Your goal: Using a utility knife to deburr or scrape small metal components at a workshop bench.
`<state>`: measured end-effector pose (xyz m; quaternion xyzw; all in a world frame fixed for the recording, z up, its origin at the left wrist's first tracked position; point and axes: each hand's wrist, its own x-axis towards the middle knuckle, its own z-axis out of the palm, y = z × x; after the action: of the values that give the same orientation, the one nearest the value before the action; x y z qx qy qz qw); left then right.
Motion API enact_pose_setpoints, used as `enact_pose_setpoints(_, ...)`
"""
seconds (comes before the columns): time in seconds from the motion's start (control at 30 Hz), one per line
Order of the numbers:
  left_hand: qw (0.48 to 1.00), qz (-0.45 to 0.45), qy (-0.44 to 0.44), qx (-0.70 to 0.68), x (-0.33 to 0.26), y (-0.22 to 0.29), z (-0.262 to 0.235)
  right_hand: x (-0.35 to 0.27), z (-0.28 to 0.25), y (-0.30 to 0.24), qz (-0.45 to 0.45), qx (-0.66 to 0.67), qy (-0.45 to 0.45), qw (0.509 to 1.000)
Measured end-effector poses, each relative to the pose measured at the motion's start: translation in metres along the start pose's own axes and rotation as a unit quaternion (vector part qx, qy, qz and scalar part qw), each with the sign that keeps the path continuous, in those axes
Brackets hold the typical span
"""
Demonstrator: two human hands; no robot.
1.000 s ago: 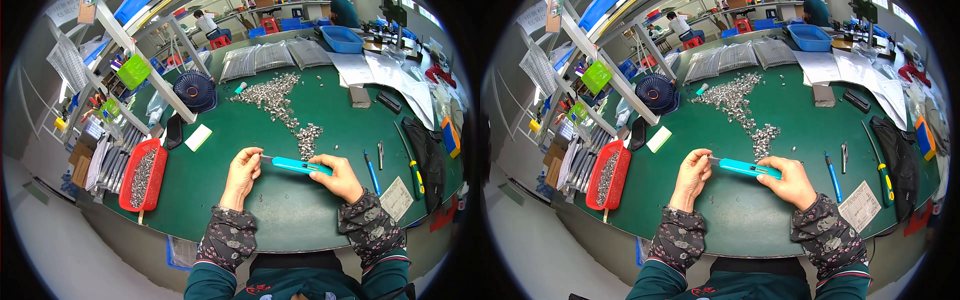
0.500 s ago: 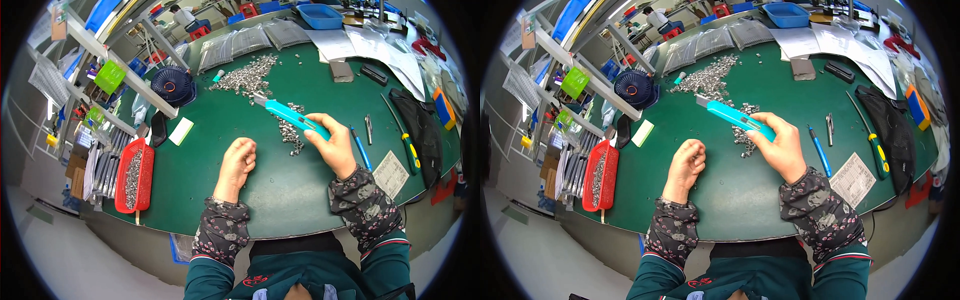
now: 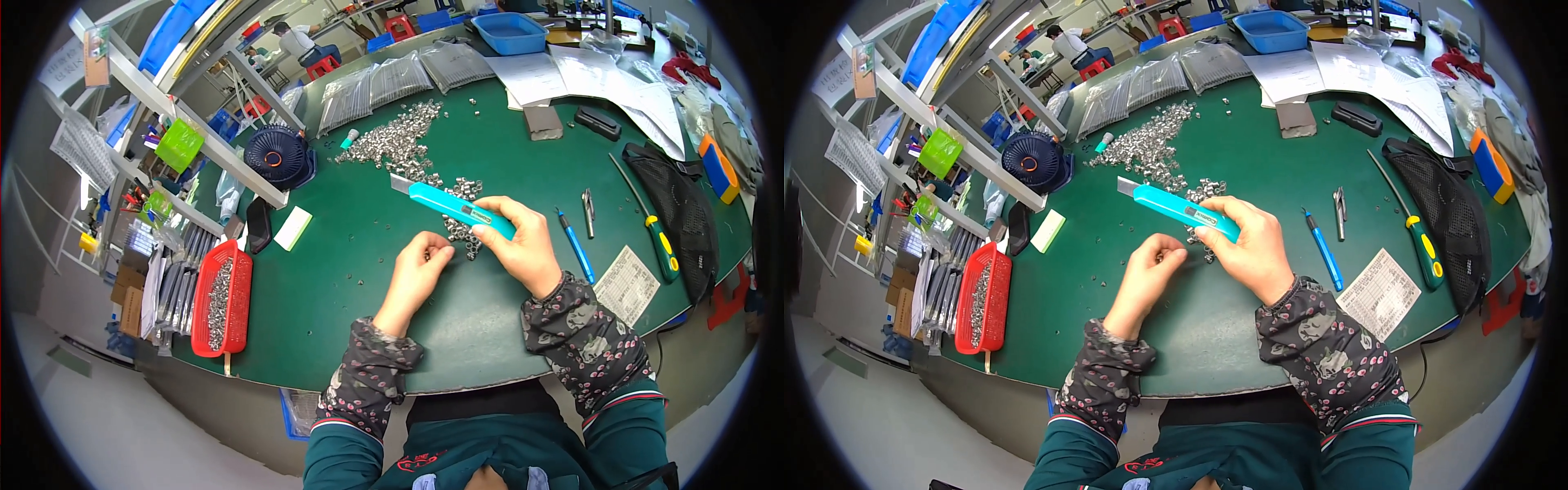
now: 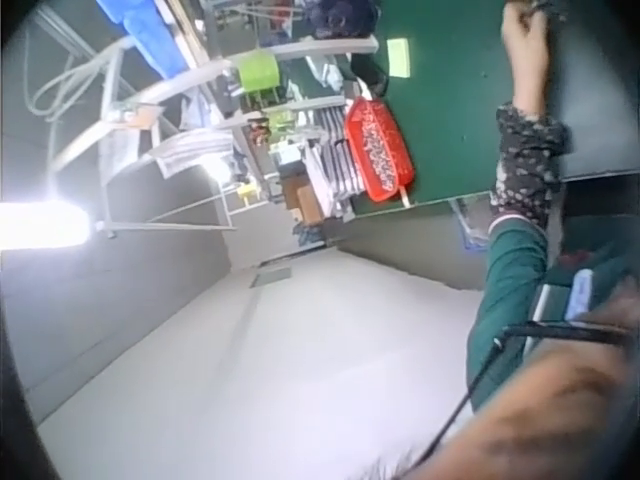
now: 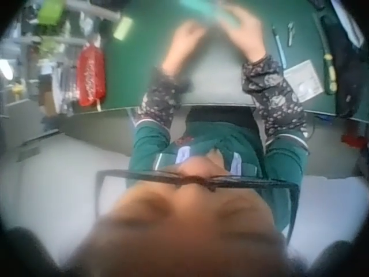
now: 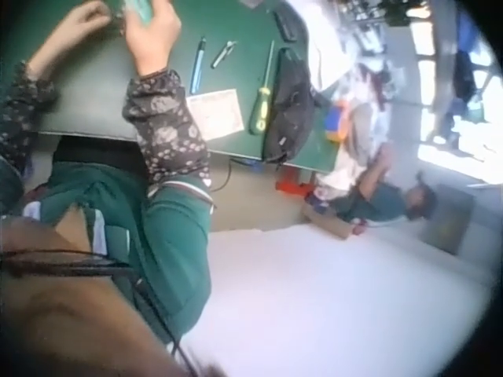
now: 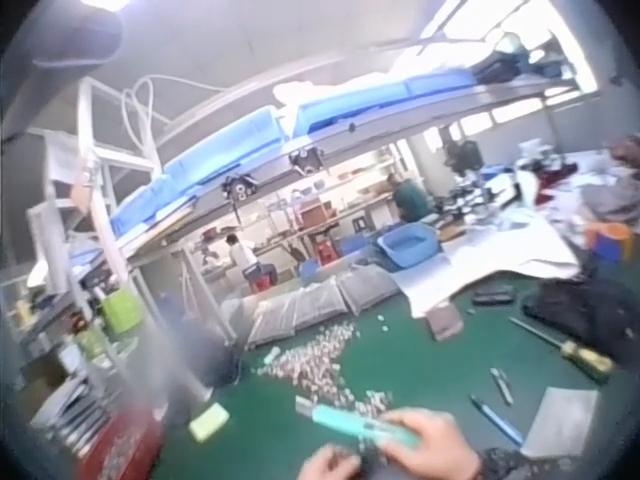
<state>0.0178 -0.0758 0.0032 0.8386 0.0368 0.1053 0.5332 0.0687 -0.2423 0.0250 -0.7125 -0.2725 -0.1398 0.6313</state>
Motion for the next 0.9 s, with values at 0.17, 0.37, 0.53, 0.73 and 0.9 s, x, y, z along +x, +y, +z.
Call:
enact_pose_setpoints(0.17,0.899,-0.133,-0.017,-0.416,-0.005,-0.007,-0.037,-0.001,-0.002,-0.003,0.008,-0.024,-0.041,0.999)
enact_pose_setpoints(0.37,0.836,-0.117,0.009,-0.537,-0.004,-0.018,-0.056,-0.004,0.001,0.000,0.002,-0.053,-0.098,0.994)
enact_pose_setpoints(0.53,0.825,-0.105,0.012,-0.555,-0.002,-0.029,-0.065,-0.005,0.001,-0.005,0.067,-0.021,-0.163,0.984)
enact_pose_setpoints(0.73,0.817,-0.097,0.001,-0.568,-0.002,-0.033,-0.065,-0.005,0.001,-0.007,0.083,-0.018,-0.202,0.976)
enact_pose_setpoints(0.9,0.829,-0.093,-0.013,-0.552,-0.001,-0.036,-0.064,-0.004,0.001,-0.007,0.087,-0.022,-0.213,0.973)
